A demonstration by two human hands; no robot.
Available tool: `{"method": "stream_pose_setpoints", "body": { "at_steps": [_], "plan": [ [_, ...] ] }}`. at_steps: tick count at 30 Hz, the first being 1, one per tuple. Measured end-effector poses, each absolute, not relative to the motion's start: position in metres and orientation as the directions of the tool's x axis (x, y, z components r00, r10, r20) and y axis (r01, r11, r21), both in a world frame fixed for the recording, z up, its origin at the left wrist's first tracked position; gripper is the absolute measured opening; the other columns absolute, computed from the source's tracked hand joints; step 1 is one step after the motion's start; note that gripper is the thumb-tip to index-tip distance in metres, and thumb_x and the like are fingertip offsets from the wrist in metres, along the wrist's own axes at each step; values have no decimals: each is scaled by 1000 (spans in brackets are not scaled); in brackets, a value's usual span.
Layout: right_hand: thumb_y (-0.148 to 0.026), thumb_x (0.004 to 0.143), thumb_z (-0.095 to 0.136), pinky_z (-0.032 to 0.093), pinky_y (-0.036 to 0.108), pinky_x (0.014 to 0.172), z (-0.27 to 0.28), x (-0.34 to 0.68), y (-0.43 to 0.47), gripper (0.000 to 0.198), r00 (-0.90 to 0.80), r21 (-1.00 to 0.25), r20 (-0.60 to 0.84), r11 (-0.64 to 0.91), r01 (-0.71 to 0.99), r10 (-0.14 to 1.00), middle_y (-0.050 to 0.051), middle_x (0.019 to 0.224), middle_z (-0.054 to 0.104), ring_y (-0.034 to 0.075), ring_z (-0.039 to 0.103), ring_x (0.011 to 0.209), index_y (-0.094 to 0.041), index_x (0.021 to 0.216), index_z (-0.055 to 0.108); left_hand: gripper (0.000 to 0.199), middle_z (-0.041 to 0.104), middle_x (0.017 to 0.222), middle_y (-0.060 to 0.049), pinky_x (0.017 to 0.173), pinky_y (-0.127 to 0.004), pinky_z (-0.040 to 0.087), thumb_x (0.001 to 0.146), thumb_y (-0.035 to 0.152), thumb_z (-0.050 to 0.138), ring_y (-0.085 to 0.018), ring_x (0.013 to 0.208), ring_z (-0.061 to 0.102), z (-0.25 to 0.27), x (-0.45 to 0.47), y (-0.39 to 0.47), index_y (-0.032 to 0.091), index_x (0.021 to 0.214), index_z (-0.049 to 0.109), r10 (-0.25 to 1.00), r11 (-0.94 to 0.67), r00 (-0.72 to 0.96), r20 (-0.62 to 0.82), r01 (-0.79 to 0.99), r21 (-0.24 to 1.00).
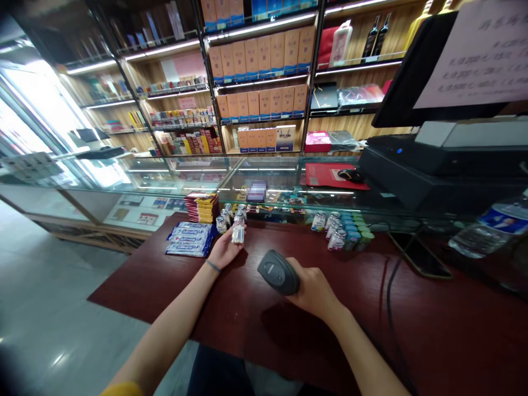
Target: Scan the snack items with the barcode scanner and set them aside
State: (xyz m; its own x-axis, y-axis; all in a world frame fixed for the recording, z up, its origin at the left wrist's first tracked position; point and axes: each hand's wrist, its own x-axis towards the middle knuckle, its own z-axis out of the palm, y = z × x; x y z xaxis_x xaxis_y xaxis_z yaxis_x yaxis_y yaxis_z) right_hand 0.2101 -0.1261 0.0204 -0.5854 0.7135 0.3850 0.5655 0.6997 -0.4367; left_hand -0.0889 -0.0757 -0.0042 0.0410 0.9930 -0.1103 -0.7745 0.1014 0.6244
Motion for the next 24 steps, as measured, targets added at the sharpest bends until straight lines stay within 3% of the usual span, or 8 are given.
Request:
{"method": "stream_pose_setpoints", "body": {
  "at_steps": [3, 7, 9, 12, 16, 24],
  "plan": [
    [-28, 80, 62, 45, 29, 59, 16, 212, -124, 44, -561, -452, 410, 695, 560, 719, 4, 88, 76, 27, 75, 71, -24, 122, 50, 30, 71, 117, -7, 74, -23, 54, 90, 32, 69, -15, 95, 67, -3, -91, -74, 17, 116, 68, 998, -31, -56, -12, -705, 708],
    [-29, 82, 61, 46, 27, 57, 10, 217, -119, 37, -521, -506, 445, 684, 525, 729, 2, 82, 75, 24, 75, 68, -24, 118, 51, 48, 67, 121, -4, 81, -27, 56, 81, 36, 78, -16, 99, 67, 12, -105, -73, 24, 124, 61, 967, -238, -212, 142, -551, 800],
    [-29, 83, 60, 47, 26, 57, 10, 220, -117, 35, -495, -534, 460, 675, 509, 737, 2, 82, 75, 23, 75, 69, -24, 116, 51, 59, 66, 120, -3, 81, -27, 57, 80, 36, 79, -15, 98, 67, 23, -118, -72, 30, 132, 54, 927, -330, -310, 212, -404, 853],
    [-31, 82, 61, 49, 26, 56, 12, 224, -115, 34, -444, -554, 485, 658, 510, 753, 2, 78, 75, 23, 75, 66, -24, 114, 51, 64, 65, 114, -3, 82, -28, 56, 78, 35, 79, -15, 93, 68, 31, -140, -72, 29, 135, 50, 835, -414, -419, 358, -49, 909],
    [-33, 78, 62, 51, 27, 56, 15, 228, -113, 36, -360, -553, 511, 619, 558, 781, 2, 77, 76, 25, 76, 67, -24, 112, 53, 54, 64, 115, -7, 90, -34, 56, 78, 33, 77, -18, 96, 68, 19, -165, -77, 24, 125, 53, 778, -390, -410, 476, 280, 877],
    [-37, 78, 62, 53, 28, 60, 9, 232, -111, 33, -257, -572, 478, 520, 634, 840, 4, 83, 78, 28, 77, 77, -27, 108, 56, 48, 66, 111, -8, 92, -41, 54, 78, 27, 74, -22, 101, 67, -16, -179, -89, 23, 121, 53, 830, -176, -379, 410, 518, 837]
  ]
}}
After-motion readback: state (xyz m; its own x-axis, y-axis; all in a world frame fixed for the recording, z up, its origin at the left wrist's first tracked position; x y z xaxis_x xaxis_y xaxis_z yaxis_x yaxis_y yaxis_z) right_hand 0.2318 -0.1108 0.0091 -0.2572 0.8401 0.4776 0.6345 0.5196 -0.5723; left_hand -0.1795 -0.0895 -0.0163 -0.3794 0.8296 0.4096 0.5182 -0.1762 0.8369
